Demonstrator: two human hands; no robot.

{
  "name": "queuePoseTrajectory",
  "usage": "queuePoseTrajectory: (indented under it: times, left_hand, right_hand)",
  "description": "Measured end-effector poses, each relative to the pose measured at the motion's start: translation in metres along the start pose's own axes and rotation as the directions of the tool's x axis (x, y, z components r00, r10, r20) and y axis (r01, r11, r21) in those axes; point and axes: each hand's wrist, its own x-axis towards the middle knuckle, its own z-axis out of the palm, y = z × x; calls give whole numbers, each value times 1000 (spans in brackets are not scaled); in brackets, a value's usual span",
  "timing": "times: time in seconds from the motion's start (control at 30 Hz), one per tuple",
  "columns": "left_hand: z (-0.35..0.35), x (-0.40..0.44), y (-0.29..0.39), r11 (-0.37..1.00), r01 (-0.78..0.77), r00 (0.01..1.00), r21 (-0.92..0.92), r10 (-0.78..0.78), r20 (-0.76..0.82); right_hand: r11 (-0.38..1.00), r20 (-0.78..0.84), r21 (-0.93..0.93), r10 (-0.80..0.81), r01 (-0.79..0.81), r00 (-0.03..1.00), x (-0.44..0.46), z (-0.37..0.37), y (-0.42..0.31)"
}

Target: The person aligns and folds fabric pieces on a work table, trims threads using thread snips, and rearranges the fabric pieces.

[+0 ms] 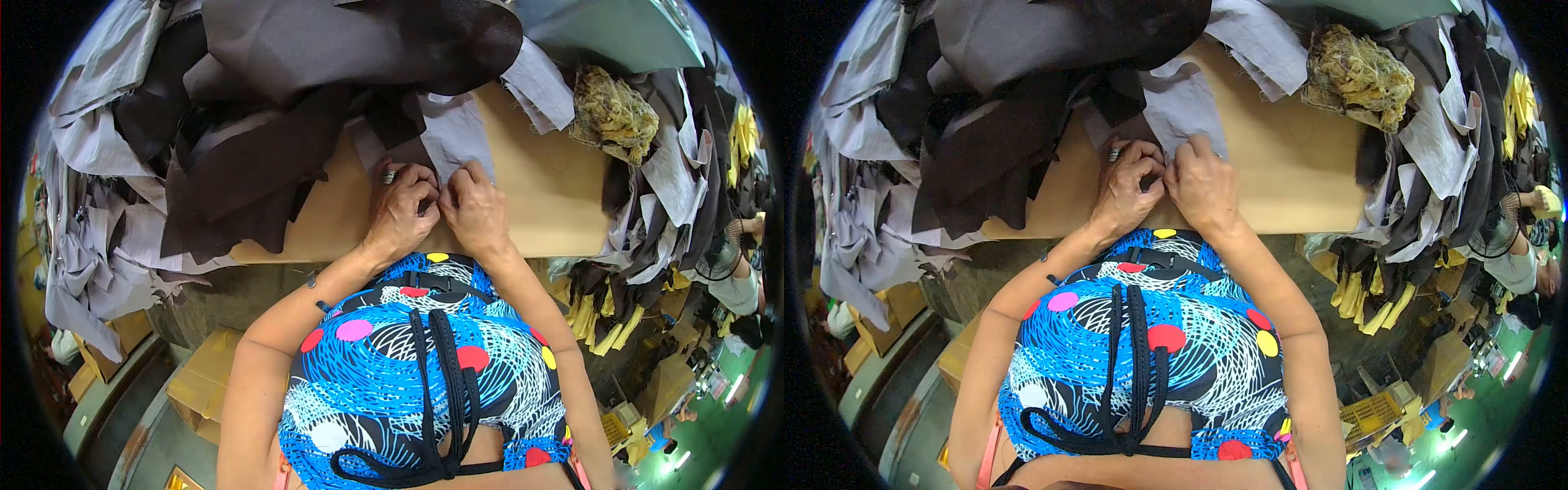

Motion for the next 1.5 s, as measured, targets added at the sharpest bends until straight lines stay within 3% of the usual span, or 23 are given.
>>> queuePoseTrajectory:
  times: [0.07,0.17,0.27,0.37,0.5,0.57,0.67,0.77,0.87,0.97,1.17,1.27,1.37,1.5]
  left_hand:
    - [0,0,0,1000,1,1000,-1,-1,-6]
    - [0,0,2,1000,20,1000,-3,-20,-11]
    - [0,-4,-4,1000,-25,1000,-10,25,-2]
    - [-5,-6,-10,990,-141,990,21,141,-4]
    - [-11,-7,-19,889,-429,903,161,415,114]
    - [-19,-2,-13,823,-529,845,208,489,214]
    - [-20,1,-13,762,-581,808,284,501,310]
    - [-19,3,-13,726,-605,792,328,503,347]
    - [-17,2,-13,779,-558,820,287,464,335]
    - [-13,1,-17,798,-542,835,264,476,274]
    - [-17,5,-13,751,-598,789,279,492,368]
    - [-16,5,-13,746,-594,792,303,475,382]
    - [-14,5,-12,772,-567,809,287,455,372]
    - [-12,5,-13,776,-552,818,305,435,375]
  right_hand:
    - [1000,9,-18,16,-15,1000,0,0,0]
    - [998,-113,54,47,-41,993,4,1,21]
    - [983,-36,78,168,-164,985,5,-17,25]
    - [975,-254,-220,-46,-11,966,4,-23,28]
    - [998,-147,-31,51,-56,988,2,-18,32]
    - [997,-106,54,56,-50,993,4,-16,34]
    - [1000,-101,30,-6,9,995,11,-12,38]
    - [992,-243,90,-66,90,968,16,-4,47]
    - [982,-196,187,71,-34,978,13,-15,38]
    - [947,-42,194,269,-256,962,11,-28,30]
    - [998,-153,49,49,-42,987,4,-15,46]
    - [955,-143,252,198,-158,970,1,-17,45]
    - [946,-166,286,205,-152,965,-1,-16,47]
    - [991,-207,125,72,-47,976,-2,-12,50]
